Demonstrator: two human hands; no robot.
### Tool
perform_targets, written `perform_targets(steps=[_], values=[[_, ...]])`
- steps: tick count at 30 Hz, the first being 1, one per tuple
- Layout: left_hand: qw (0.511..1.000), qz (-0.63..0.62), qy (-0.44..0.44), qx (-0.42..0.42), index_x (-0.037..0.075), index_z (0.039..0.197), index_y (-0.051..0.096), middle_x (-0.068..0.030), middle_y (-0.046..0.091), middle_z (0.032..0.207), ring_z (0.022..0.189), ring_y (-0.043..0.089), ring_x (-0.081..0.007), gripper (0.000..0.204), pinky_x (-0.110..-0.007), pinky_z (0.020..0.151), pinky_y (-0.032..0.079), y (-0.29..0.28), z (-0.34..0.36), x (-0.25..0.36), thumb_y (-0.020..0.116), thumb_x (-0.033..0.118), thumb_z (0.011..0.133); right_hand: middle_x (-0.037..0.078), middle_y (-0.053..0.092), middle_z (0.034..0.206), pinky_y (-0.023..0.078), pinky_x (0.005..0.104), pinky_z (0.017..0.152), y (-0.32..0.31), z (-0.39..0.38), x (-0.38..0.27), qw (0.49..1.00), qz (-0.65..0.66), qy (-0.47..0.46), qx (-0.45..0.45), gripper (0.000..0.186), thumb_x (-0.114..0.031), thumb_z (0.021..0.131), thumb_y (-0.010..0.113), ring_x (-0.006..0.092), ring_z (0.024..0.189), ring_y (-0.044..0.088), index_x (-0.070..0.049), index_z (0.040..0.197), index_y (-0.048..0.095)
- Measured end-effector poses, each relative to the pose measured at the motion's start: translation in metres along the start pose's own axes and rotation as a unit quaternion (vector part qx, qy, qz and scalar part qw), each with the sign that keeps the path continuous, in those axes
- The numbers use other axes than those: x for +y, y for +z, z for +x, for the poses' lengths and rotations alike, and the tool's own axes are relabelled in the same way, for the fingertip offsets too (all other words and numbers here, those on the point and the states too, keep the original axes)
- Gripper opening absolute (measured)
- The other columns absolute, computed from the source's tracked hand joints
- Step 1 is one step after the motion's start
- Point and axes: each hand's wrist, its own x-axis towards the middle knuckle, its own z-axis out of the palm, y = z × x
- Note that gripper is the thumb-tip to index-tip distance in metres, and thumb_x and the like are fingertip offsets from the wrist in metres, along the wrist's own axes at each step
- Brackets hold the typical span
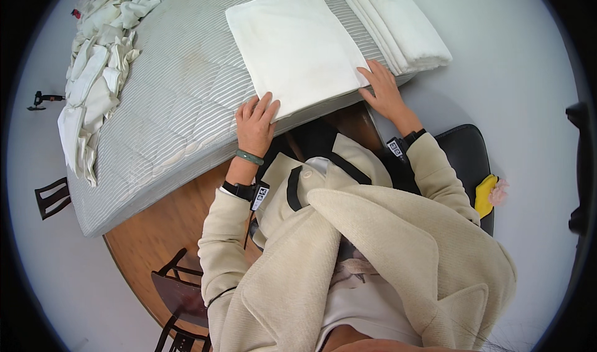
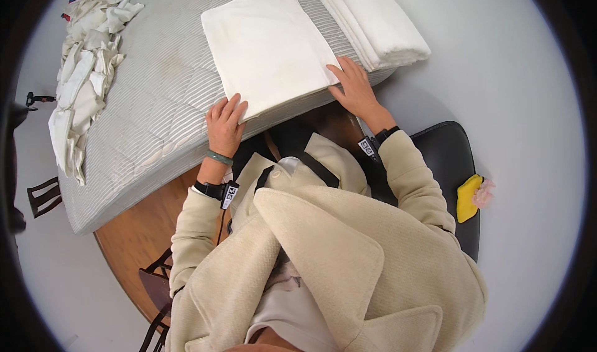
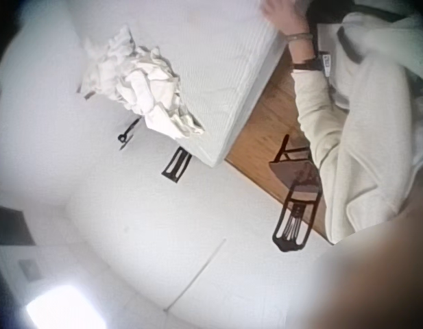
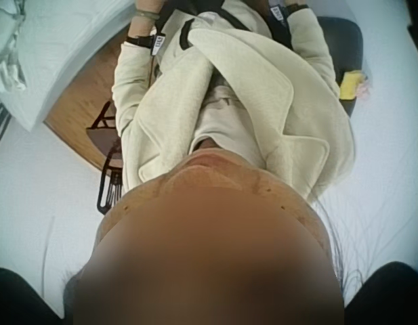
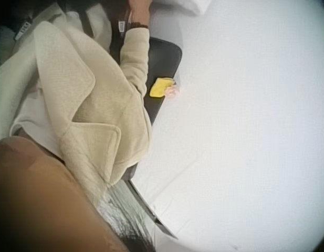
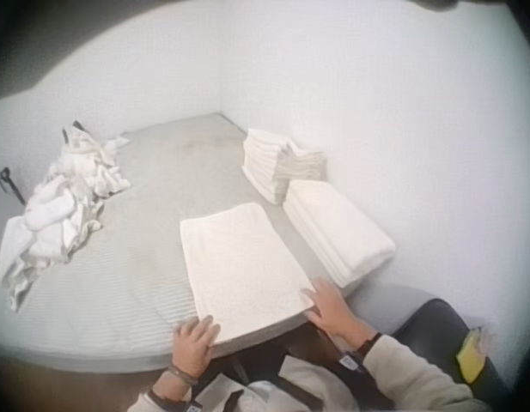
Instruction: The person folds white fabric items on a striped table, smoothing and aligning edges before stacking them. The person handles multiple items one at a time, unfolding and refolding them into neat rectangles.
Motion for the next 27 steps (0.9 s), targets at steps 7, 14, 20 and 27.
perform_targets(steps=[7, 14, 20, 27], values=[[0.994, -0.102, -0.025, 0.038, 0.017, 0.106, 0.068, 0.002, 0.065, 0.124, 0.109, 0.056, -0.0232, 0.039, -0.042, 0.097, 0.039, 0.004, 0.002, -0.007, 0.071, 0.0, 0.071, 0.013, 0.042, 0.145, 0.031, 0.0473, 0.112, -0.001, 0.002, 0.001, 0.999, -0.021, 0.018, -0.018, 0.065, -0.007, 0.077, 0.071, 0.0346, 0.138, 0.036, -0.017, 0.137, 0.049], [0.978, -0.194, -0.057, 0.055, 0.011, 0.102, 0.068, 0.0012, 0.069, 0.116, 0.099, 0.058, -0.0233, 0.031, -0.038, 0.092, 0.039, 0.001, 0.011, -0.016, 0.061, -0.005, 0.076, 0.011, 0.046, 0.14, 0.032, 0.0485, 0.11, -0.001, 0.009, 0.006, 1.0, 0.002, 0.004, 0.002, 0.063, -0.002, 0.074, 0.063, 0.0345, 0.135, 0.039, -0.018, 0.134, 0.052], [0.928, -0.336, -0.146, 0.071, 0.006, 0.11, 0.067, -0.0067, 0.068, 0.116, 0.1, 0.06, -0.023, 0.029, -0.034, 0.089, 0.046, -0.006, 0.006, -0.015, 0.054, -0.004, 0.086, 0.012, 0.05, 0.136, 0.033, 0.0484, 0.108, 0.003, 0.01, 0.009, 0.997, 0.076, 0.021, 0.02, 0.05, -0.005, 0.074, 0.064, 0.0345, 0.131, 0.043, -0.015, 0.123, 0.06], [0.862, -0.427, -0.27, 0.037, 0.002, 0.122, 0.062, -0.0064, 0.065, 0.112, 0.099, 0.059, -0.017, 0.028, -0.029, 0.09, 0.046, -0.027, -0.001, -0.008, 0.051, 0.005, 0.096, 0.014, 0.057, 0.127, 0.041, 0.0426, 0.103, 0.006, 0.019, 0.0, 0.979, 0.191, 0.01, 0.066, 0.035, 0.002, 0.074, 0.061, 0.0349, 0.122, 0.052, -0.006, 0.108, 0.062]])
